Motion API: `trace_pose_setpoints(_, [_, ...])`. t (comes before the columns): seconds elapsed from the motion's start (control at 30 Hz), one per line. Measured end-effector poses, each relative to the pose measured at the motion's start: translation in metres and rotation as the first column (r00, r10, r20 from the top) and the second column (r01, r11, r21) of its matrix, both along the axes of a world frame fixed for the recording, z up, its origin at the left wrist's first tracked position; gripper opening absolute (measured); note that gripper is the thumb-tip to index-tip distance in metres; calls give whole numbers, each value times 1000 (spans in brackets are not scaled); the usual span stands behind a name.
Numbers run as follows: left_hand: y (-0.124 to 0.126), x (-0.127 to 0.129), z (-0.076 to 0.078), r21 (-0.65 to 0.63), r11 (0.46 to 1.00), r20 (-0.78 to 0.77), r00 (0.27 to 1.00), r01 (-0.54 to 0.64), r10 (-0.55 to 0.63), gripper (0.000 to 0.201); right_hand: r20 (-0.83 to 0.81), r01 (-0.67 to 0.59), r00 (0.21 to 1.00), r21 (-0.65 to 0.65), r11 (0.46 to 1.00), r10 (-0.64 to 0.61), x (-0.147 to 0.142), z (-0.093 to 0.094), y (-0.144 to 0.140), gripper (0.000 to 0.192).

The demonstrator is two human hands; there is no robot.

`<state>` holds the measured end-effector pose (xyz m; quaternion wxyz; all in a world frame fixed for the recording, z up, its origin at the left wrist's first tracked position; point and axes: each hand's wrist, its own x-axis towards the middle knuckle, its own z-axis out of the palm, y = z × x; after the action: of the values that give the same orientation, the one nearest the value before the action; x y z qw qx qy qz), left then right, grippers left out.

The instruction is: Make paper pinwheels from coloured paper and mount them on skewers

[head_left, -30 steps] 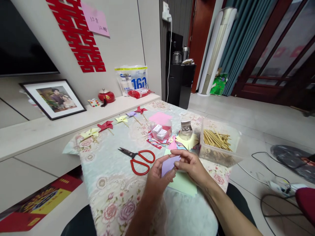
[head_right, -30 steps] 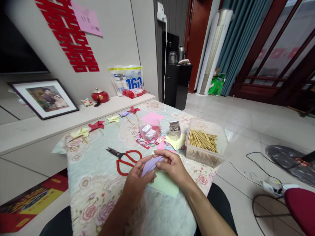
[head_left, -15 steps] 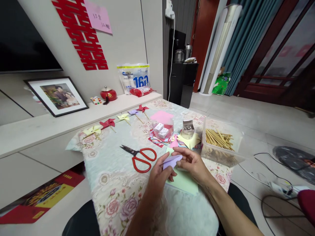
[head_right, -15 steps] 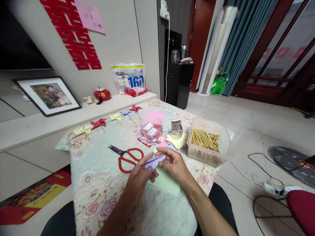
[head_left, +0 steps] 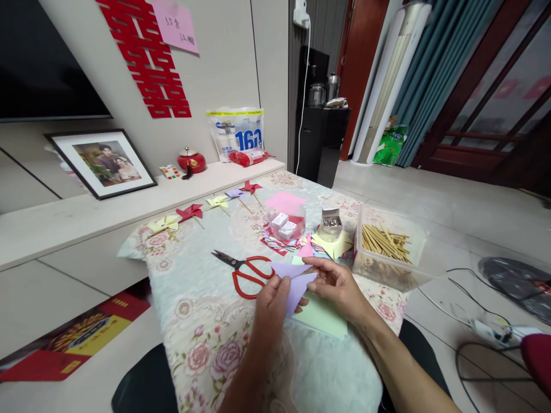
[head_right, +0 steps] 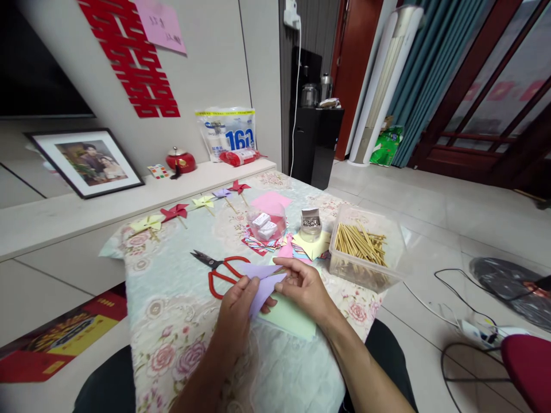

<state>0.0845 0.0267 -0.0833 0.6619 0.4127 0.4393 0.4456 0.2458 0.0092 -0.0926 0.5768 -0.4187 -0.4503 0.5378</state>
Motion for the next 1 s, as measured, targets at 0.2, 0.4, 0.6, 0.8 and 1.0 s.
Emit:
trace_pose_setpoints(0.2, [-2, 2, 2, -79, 996, 108, 993, -37, 45, 30, -78, -42, 996, 5, 999, 42, 0, -1, 1, 52])
trace_pose_setpoints(0.4, [1, -1, 1, -141, 990, 259, 965, -8, 45, 17, -48, -23, 999, 14, 1000, 23, 3, -4, 1, 51])
trace_pose_setpoints(0.6, [3, -2, -1, -127, 989, 289, 957, 77, -37, 19, -18, -15, 1000, 16, 1000, 16, 3, 2, -1, 46])
trace_pose_setpoints(0.8, [2, -2, -2, -107, 981, 316, 941, 163, -122, 18, -59, -34, 998, -6, 999, 33, 7, 2, -1, 42])
trace_pose_setpoints(1.0, [2, -7, -1, -100, 968, 357, 917, 228, -179, 21, -108, -59, 992, 24, 998, 61, 8, 6, -1, 41])
